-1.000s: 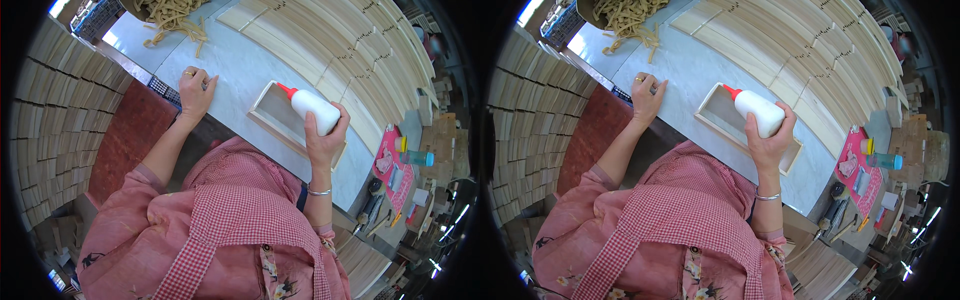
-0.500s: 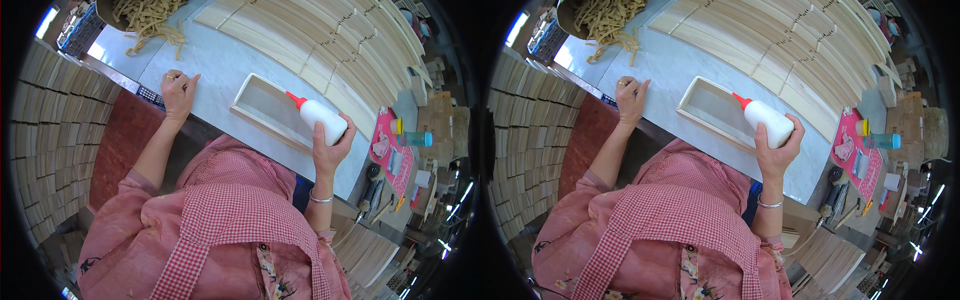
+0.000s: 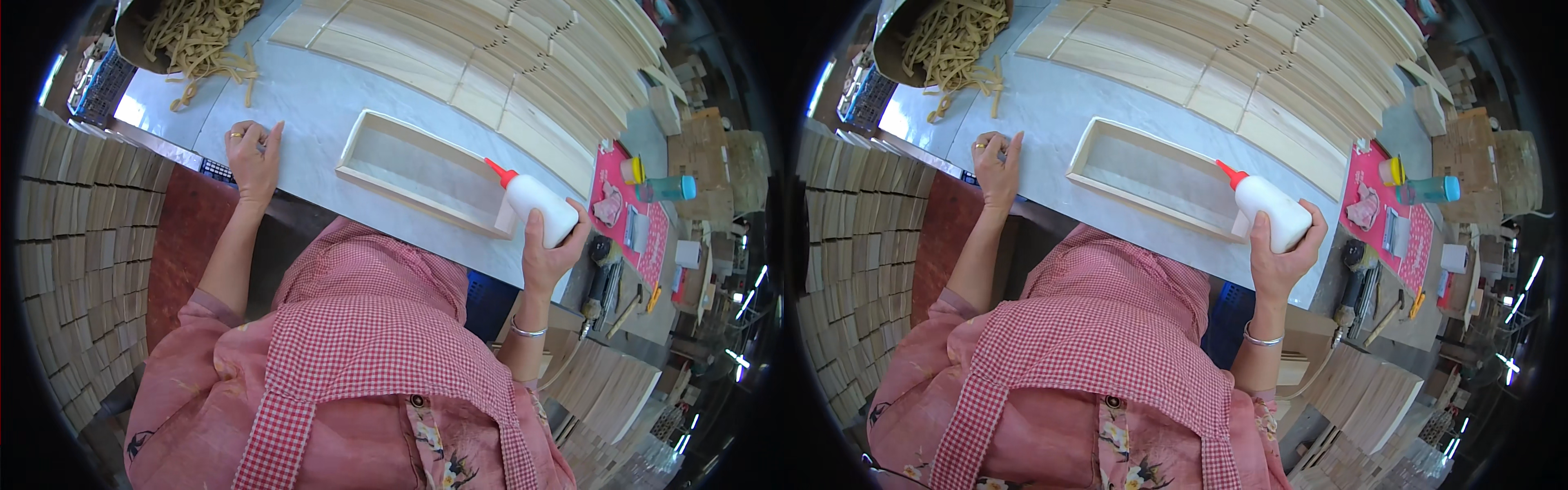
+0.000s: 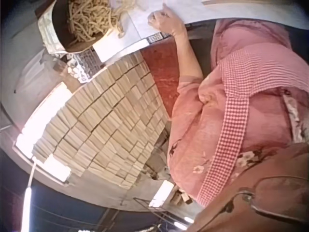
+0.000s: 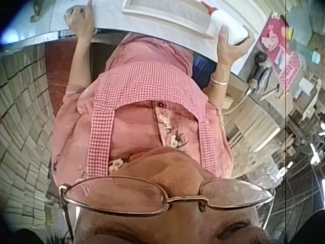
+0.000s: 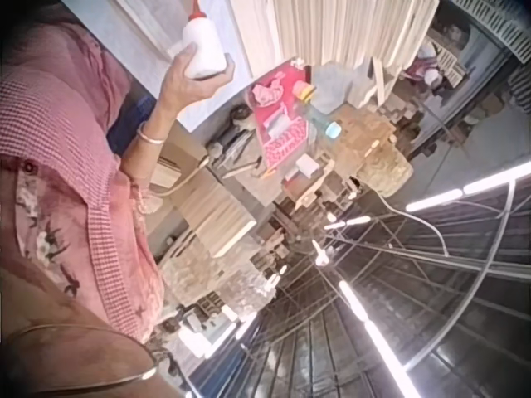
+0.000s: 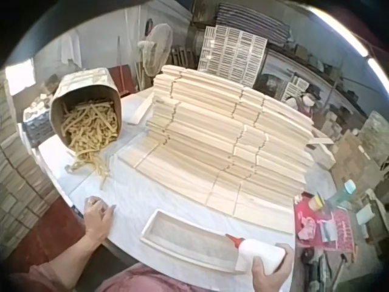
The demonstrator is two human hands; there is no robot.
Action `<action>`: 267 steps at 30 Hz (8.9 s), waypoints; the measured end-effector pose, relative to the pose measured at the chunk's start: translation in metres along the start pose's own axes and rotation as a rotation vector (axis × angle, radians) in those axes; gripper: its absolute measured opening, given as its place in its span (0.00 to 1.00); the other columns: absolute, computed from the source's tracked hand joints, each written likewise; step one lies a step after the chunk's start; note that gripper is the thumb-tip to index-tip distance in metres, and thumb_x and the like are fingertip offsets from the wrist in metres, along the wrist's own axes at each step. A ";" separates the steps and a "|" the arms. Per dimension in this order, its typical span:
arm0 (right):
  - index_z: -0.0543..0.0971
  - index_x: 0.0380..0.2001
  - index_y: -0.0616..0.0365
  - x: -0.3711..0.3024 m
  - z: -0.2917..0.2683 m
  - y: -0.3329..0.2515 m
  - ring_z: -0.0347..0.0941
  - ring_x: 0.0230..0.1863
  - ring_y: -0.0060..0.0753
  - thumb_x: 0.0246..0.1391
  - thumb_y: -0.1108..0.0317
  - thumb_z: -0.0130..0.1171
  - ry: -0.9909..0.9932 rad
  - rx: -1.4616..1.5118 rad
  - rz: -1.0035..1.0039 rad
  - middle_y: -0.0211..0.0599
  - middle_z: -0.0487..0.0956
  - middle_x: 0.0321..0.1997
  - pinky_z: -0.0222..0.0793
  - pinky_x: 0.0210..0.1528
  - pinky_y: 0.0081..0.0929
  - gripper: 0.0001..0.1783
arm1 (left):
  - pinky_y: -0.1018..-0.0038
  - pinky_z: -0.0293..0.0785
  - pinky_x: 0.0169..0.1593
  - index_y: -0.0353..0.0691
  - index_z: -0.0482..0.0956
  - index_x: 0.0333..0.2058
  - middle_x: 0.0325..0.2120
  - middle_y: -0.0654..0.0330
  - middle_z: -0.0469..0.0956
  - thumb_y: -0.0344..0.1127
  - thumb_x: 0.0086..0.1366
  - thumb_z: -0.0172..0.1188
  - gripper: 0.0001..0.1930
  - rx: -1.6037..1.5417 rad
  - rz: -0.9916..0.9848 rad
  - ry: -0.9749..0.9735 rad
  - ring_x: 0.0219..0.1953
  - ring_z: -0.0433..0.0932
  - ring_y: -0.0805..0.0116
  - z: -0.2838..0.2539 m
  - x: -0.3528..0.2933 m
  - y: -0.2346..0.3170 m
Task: Assemble wooden box frames by applying glue to the edges and using a pneumatic nail gun to secure the components together.
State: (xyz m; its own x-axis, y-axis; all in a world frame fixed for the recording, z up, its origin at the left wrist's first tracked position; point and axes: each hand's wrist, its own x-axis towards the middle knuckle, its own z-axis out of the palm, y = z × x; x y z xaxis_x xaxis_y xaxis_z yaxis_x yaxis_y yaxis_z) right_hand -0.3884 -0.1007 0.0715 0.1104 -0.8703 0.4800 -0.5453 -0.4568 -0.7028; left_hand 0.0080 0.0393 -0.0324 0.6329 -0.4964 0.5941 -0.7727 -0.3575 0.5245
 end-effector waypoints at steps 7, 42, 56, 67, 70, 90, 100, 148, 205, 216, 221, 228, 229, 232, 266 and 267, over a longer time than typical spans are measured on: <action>0.70 0.54 0.59 -0.004 -0.024 0.021 0.73 0.43 0.38 0.50 0.65 0.70 0.073 -0.082 -0.035 0.43 0.76 0.48 0.72 0.46 0.32 0.30 | 0.69 0.68 0.43 0.38 0.72 0.23 0.33 0.58 0.74 0.36 0.62 0.67 0.14 0.002 0.014 0.011 0.38 0.68 0.60 0.001 0.000 0.000; 0.70 0.54 0.59 -0.065 -0.059 -0.013 0.72 0.44 0.39 0.49 0.61 0.65 0.045 0.237 0.367 0.44 0.74 0.50 0.70 0.48 0.34 0.29 | 0.64 0.70 0.49 0.40 0.76 0.29 0.37 0.55 0.77 0.30 0.58 0.63 0.04 0.004 0.066 0.046 0.41 0.72 0.54 0.012 -0.001 -0.016; 0.67 0.56 0.57 -0.044 0.084 -0.077 0.74 0.46 0.41 0.50 0.67 0.68 -0.338 0.494 0.117 0.44 0.73 0.50 0.75 0.46 0.32 0.31 | 0.64 0.68 0.55 0.41 0.81 0.34 0.39 0.62 0.82 0.30 0.61 0.60 0.04 0.015 0.073 0.043 0.48 0.74 0.56 0.006 -0.002 -0.009; 0.67 0.55 0.58 -0.043 0.084 -0.077 0.75 0.44 0.39 0.48 0.69 0.70 -0.386 0.452 0.061 0.44 0.74 0.48 0.76 0.44 0.30 0.32 | 0.65 0.68 0.55 0.41 0.81 0.35 0.39 0.62 0.81 0.29 0.60 0.60 0.05 0.037 0.050 0.060 0.48 0.73 0.56 0.007 -0.002 -0.009; 0.68 0.55 0.58 -0.043 0.076 -0.076 0.75 0.44 0.39 0.48 0.69 0.70 -0.362 0.425 0.060 0.44 0.75 0.48 0.76 0.43 0.30 0.32 | 0.65 0.68 0.55 0.42 0.81 0.34 0.38 0.62 0.81 0.29 0.59 0.60 0.04 0.038 0.047 0.054 0.48 0.73 0.56 0.005 -0.002 -0.007; 0.69 0.54 0.60 -0.053 -0.013 -0.036 0.73 0.41 0.36 0.48 0.68 0.69 -0.171 0.170 0.094 0.42 0.74 0.47 0.73 0.44 0.30 0.30 | 0.66 0.69 0.52 0.42 0.79 0.32 0.35 0.60 0.80 0.29 0.57 0.63 0.04 0.045 0.061 0.025 0.44 0.73 0.55 0.006 -0.002 -0.013; 0.70 0.54 0.60 -0.060 -0.053 -0.018 0.72 0.42 0.37 0.49 0.68 0.68 -0.071 0.083 0.158 0.42 0.74 0.47 0.72 0.46 0.30 0.29 | 0.66 0.69 0.52 0.41 0.80 0.33 0.35 0.59 0.80 0.31 0.60 0.63 0.04 0.083 0.084 0.003 0.44 0.72 0.56 0.005 -0.002 -0.016; 0.81 0.39 0.57 0.062 -0.149 0.180 0.74 0.31 0.32 0.54 0.64 0.64 0.612 -0.444 0.029 0.33 0.81 0.34 0.71 0.36 0.26 0.12 | 0.70 0.73 0.49 0.35 0.85 0.43 0.39 0.57 0.84 0.45 0.71 0.55 0.18 0.150 -0.291 -0.247 0.41 0.78 0.63 -0.004 0.029 -0.036; 0.71 0.59 0.70 -0.266 -0.276 0.168 0.72 0.56 0.54 0.49 0.47 0.68 1.077 -0.946 0.821 0.58 0.75 0.55 0.68 0.59 0.43 0.43 | 0.74 0.67 0.47 0.37 0.80 0.32 0.26 0.61 0.75 0.51 0.77 0.44 0.25 -0.296 -0.317 -0.343 0.33 0.70 0.69 -0.024 0.027 -0.051; 0.75 0.58 0.58 -0.019 -0.121 0.023 0.69 0.59 0.48 0.31 0.65 0.75 -0.240 -0.268 -0.230 0.44 0.72 0.64 0.66 0.63 0.39 0.43 | 0.67 0.61 0.29 0.34 0.63 0.18 0.17 0.63 0.61 0.38 0.67 0.60 0.23 -0.145 -0.121 -0.484 0.23 0.57 0.69 -0.055 0.007 -0.028; 0.75 0.57 0.58 0.017 -0.066 -0.017 0.68 0.60 0.50 0.27 0.68 0.74 -0.573 -0.193 -0.449 0.44 0.72 0.65 0.66 0.63 0.41 0.45 | 0.68 0.63 0.34 0.36 0.62 0.19 0.25 0.59 0.64 0.24 0.53 0.61 0.14 -0.243 -0.113 -0.414 0.27 0.62 0.62 -0.069 -0.001 0.002; 0.74 0.59 0.58 0.048 -0.029 -0.032 0.68 0.62 0.49 0.27 0.69 0.72 -0.714 -0.245 -0.534 0.42 0.71 0.67 0.64 0.66 0.41 0.46 | 0.69 0.68 0.52 0.41 0.83 0.30 0.34 0.61 0.81 0.31 0.50 0.71 0.08 -0.198 0.268 -0.378 0.44 0.74 0.61 -0.059 -0.010 0.028; 0.74 0.59 0.58 0.050 -0.024 -0.032 0.68 0.62 0.49 0.27 0.69 0.72 -0.718 -0.243 -0.547 0.42 0.71 0.66 0.64 0.66 0.41 0.46 | 0.69 0.68 0.52 0.41 0.84 0.31 0.34 0.62 0.81 0.32 0.50 0.71 0.08 -0.206 0.217 -0.428 0.44 0.74 0.61 -0.056 -0.010 0.035; 0.73 0.58 0.58 0.055 -0.013 -0.031 0.67 0.62 0.49 0.27 0.69 0.74 -0.723 -0.238 -0.579 0.41 0.72 0.65 0.65 0.65 0.40 0.45 | 0.69 0.69 0.52 0.42 0.86 0.32 0.33 0.64 0.83 0.35 0.50 0.73 0.10 -0.232 0.072 -0.581 0.44 0.75 0.61 -0.050 -0.006 0.057; 0.69 0.62 0.52 0.055 0.021 -0.006 0.67 0.65 0.40 0.40 0.59 0.74 -0.920 -0.437 -0.463 0.36 0.69 0.68 0.54 0.73 0.38 0.43 | 0.69 0.67 0.50 0.37 0.87 0.34 0.29 0.64 0.83 0.29 0.54 0.70 0.08 -0.255 0.233 -0.541 0.38 0.77 0.65 -0.041 0.000 0.088; 0.68 0.62 0.52 0.054 0.020 -0.007 0.66 0.65 0.40 0.40 0.61 0.73 -0.940 -0.426 -0.429 0.35 0.69 0.68 0.55 0.73 0.38 0.44 | 0.69 0.68 0.50 0.37 0.87 0.34 0.29 0.63 0.83 0.29 0.54 0.70 0.08 -0.262 0.235 -0.539 0.38 0.77 0.65 -0.041 0.001 0.088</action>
State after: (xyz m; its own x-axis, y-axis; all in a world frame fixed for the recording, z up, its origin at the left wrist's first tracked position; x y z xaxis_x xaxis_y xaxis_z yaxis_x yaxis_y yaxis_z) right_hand -0.3625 -0.1486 0.0919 0.8439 -0.5312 -0.0755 -0.5317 -0.8091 -0.2504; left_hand -0.0572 0.0398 0.0390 0.2827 -0.8902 0.3571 -0.8073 -0.0197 0.5899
